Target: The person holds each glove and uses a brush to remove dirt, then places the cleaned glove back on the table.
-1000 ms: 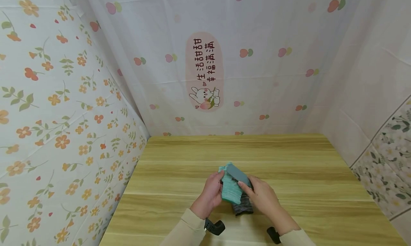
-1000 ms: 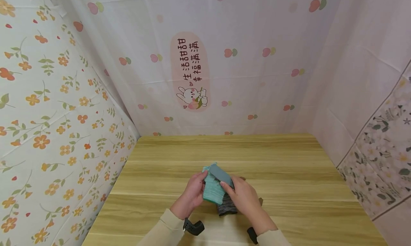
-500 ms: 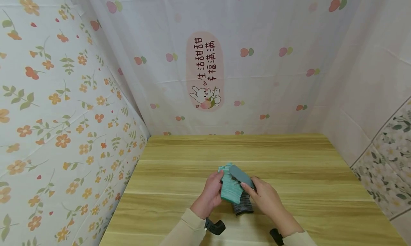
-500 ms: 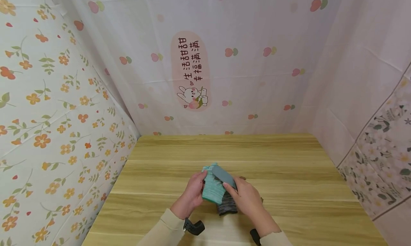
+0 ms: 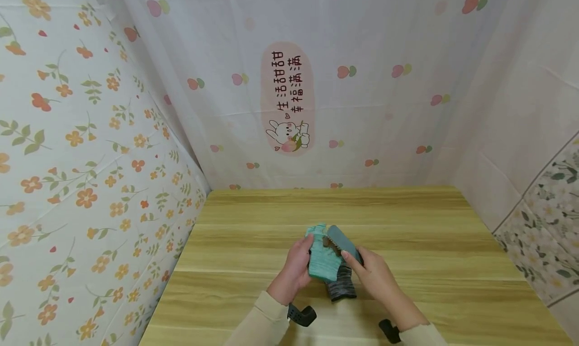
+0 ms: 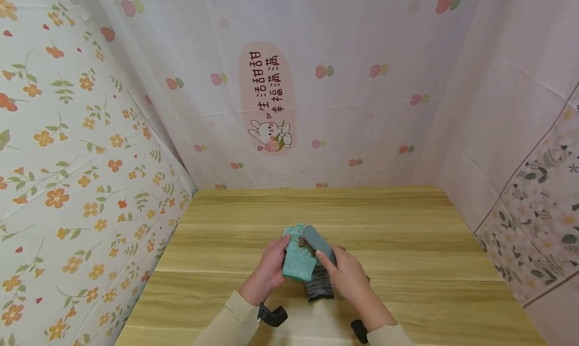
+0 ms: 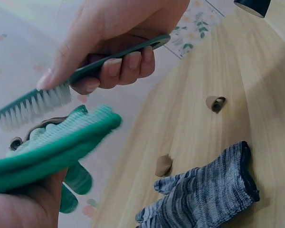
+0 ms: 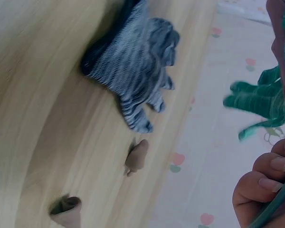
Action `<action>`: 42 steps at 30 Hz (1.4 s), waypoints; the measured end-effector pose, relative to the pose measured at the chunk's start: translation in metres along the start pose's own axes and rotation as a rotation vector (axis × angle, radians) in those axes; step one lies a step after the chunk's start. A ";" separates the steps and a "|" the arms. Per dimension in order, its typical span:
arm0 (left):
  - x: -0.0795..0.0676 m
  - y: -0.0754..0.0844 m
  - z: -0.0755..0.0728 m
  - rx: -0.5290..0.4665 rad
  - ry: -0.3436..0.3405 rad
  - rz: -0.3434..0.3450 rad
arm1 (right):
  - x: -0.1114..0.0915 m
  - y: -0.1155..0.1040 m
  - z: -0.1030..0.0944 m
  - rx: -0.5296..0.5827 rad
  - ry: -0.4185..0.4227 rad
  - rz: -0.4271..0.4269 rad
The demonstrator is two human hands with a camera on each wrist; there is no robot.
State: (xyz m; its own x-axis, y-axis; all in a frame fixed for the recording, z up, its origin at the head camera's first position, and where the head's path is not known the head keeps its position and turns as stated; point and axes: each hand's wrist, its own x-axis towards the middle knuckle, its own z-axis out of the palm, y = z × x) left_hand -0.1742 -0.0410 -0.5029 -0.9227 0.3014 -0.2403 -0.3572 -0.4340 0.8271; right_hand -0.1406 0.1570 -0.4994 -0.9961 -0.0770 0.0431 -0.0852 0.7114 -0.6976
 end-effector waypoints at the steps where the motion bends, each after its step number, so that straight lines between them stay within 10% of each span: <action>1: 0.000 0.001 0.000 0.004 -0.007 0.008 | 0.001 -0.001 0.000 0.033 0.005 0.001; 16: 0.002 -0.003 0.000 0.202 -0.023 0.069 | 0.012 -0.039 0.008 0.010 0.006 -0.056; 42: 0.001 0.004 -0.003 0.124 0.056 0.087 | 0.008 -0.022 0.002 -0.178 0.018 -0.075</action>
State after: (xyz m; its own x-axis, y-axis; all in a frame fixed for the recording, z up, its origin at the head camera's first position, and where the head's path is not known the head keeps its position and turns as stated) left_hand -0.1769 -0.0446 -0.5013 -0.9574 0.2174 -0.1901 -0.2580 -0.3476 0.9015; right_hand -0.1465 0.1392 -0.4855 -0.9870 -0.1227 0.1042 -0.1600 0.8168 -0.5543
